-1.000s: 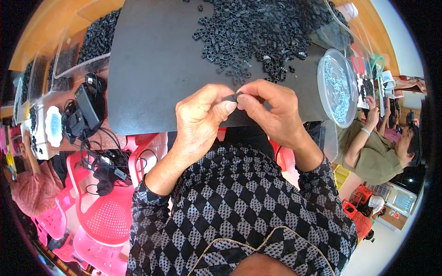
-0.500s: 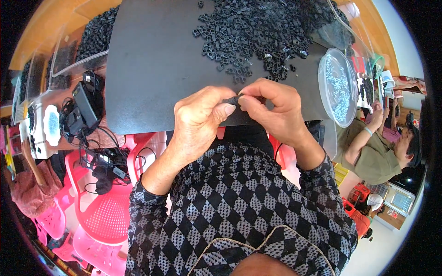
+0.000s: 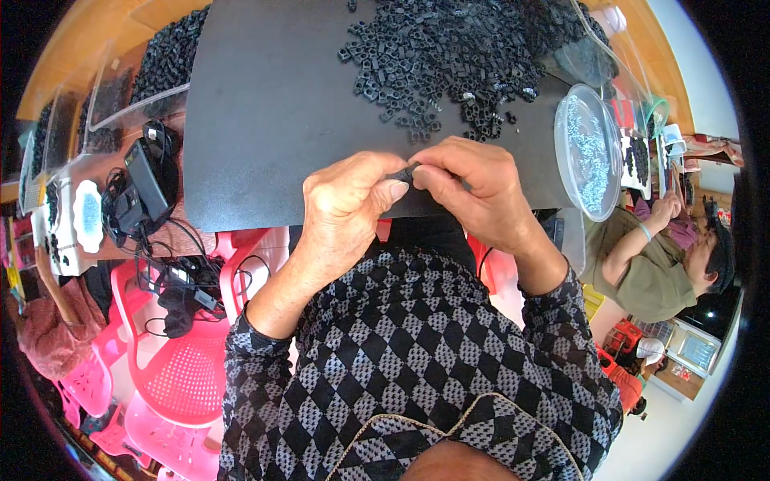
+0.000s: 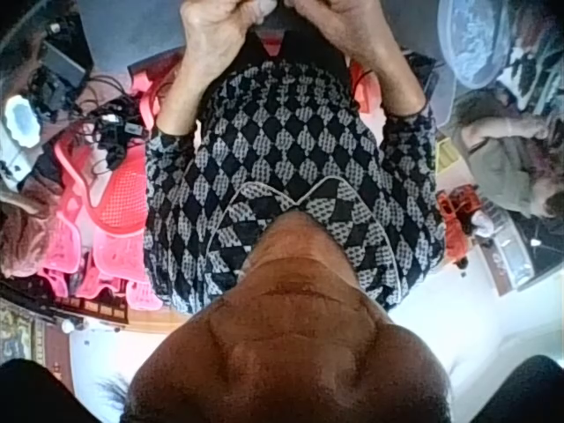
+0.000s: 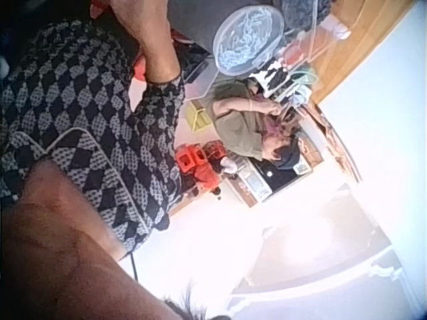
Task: Assembling small black plastic or rubber components by hand at a workshop station.
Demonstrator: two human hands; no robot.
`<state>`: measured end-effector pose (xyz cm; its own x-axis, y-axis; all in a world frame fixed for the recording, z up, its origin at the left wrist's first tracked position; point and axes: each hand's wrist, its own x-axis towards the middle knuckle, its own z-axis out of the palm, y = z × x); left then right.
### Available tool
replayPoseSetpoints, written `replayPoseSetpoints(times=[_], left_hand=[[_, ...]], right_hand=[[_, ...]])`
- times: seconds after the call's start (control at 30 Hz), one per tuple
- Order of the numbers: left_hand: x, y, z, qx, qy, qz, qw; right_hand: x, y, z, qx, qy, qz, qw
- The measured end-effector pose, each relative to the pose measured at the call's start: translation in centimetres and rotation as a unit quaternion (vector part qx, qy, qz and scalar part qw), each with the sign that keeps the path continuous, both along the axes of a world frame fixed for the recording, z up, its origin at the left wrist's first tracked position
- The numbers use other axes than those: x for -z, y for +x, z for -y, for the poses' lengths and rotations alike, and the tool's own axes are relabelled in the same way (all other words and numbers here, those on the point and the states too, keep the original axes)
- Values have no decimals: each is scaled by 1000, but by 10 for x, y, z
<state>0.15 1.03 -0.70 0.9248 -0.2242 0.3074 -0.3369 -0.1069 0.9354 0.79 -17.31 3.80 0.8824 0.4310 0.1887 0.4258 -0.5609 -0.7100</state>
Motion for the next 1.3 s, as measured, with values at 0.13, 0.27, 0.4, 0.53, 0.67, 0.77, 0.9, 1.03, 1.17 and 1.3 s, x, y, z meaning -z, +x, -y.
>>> replayPoseSetpoints(times=[0.13,0.27,0.4,0.53,0.67,0.77,0.9,1.03,1.17,1.3], left_hand=[[0,-2,0,-2,-9,-35,999],[3,-2,-1,0,-13,-44,999],[8,-2,0,-13,-11,-7,1000],[7,-3,2,-30,10,19,999],[7,-5,3,-46,11,23,999],[9,-4,4,-55,10,25,998],[11,-4,5,-55,-9,21,998],[8,-4,2,-46,-13,19,999],[10,-3,4,-52,3,32,998],[9,-2,8,-78,8,68,995]], right_hand=[[2,0,0,0,16,22,1000],[4,1,-1,-5,17,43,999],[8,-1,-6,-7,11,68,998],[12,-5,-10,1,14,147,989],[17,-7,-15,5,6,212,977],[17,-8,-17,14,-3,224,974],[17,-9,-18,27,-3,219,975],[15,-9,-14,9,7,184,983],[19,-9,-16,8,-2,222,975],[28,-9,-17,19,-25,248,968]])
